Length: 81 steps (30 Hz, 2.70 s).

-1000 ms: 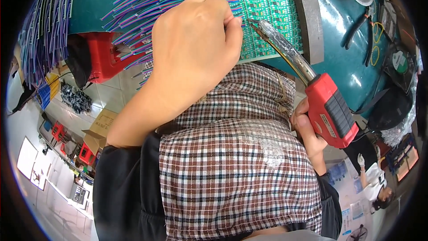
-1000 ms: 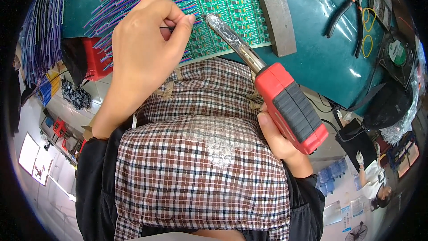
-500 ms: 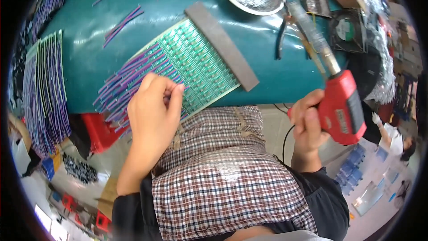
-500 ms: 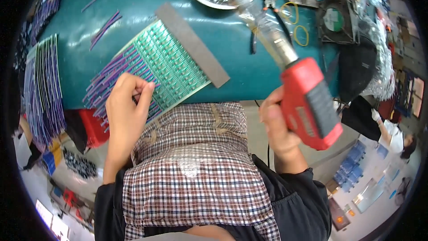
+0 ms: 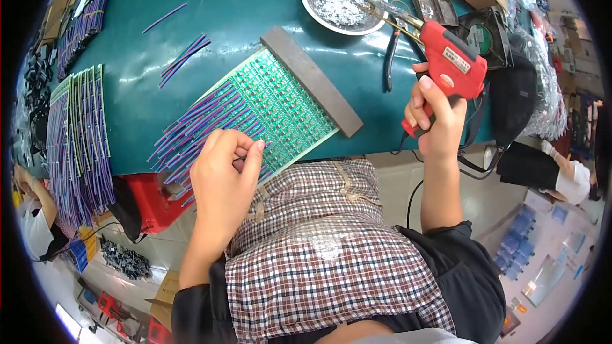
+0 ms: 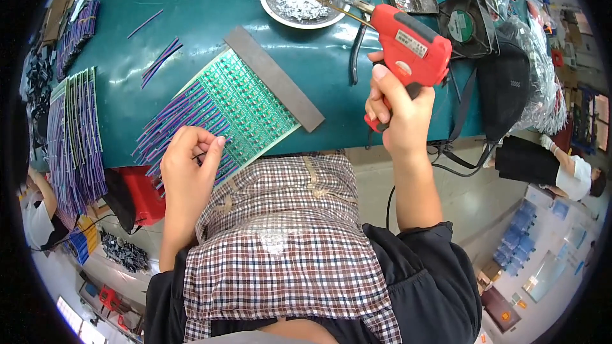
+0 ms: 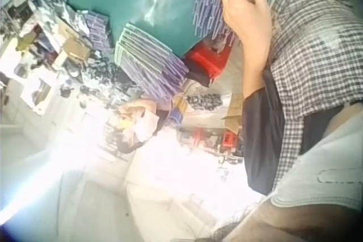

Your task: The person attaches ribbon wires to circuit boards by positioning the wire ends onto the board contacts and soldering them with a soldering iron.

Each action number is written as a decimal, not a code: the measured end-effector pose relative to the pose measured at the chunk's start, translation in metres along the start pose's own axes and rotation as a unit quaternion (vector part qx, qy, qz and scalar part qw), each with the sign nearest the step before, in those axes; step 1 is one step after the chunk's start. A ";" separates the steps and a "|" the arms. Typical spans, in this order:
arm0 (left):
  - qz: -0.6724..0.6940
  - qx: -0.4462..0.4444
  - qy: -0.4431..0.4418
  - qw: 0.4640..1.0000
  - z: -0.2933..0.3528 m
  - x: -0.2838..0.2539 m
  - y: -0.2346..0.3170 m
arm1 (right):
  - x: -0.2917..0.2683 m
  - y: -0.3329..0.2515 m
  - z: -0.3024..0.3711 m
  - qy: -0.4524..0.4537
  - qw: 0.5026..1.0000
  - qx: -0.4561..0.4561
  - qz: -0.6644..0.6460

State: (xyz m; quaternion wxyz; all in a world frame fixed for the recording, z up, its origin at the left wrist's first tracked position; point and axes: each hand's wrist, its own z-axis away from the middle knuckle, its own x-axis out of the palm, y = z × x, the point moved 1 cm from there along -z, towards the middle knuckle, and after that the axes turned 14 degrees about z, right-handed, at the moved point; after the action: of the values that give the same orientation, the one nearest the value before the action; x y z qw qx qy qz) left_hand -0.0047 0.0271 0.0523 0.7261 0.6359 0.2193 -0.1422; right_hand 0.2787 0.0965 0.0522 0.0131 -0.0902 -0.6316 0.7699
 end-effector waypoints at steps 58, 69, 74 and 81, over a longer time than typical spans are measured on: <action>-0.064 0.015 -0.031 0.997 0.001 0.001 -0.005 | -0.003 -0.008 0.001 0.001 0.891 -0.263 0.371; -0.083 0.053 -0.021 0.995 0.011 0.004 -0.014 | 0.003 0.001 -0.011 0.043 0.926 -0.188 0.324; -0.085 0.057 -0.038 0.994 0.010 0.004 -0.009 | -0.002 0.015 -0.008 0.045 0.969 -0.108 0.216; -0.073 0.049 -0.038 0.995 0.009 0.006 -0.003 | -0.007 0.009 -0.024 -0.046 0.996 0.042 -0.069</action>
State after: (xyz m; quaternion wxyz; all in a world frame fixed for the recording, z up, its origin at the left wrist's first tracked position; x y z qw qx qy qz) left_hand 0.0008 0.0179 0.0473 0.6897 0.6471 0.2303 -0.2293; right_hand 0.2899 0.1170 0.0398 0.0412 -0.0106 -0.6034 0.7963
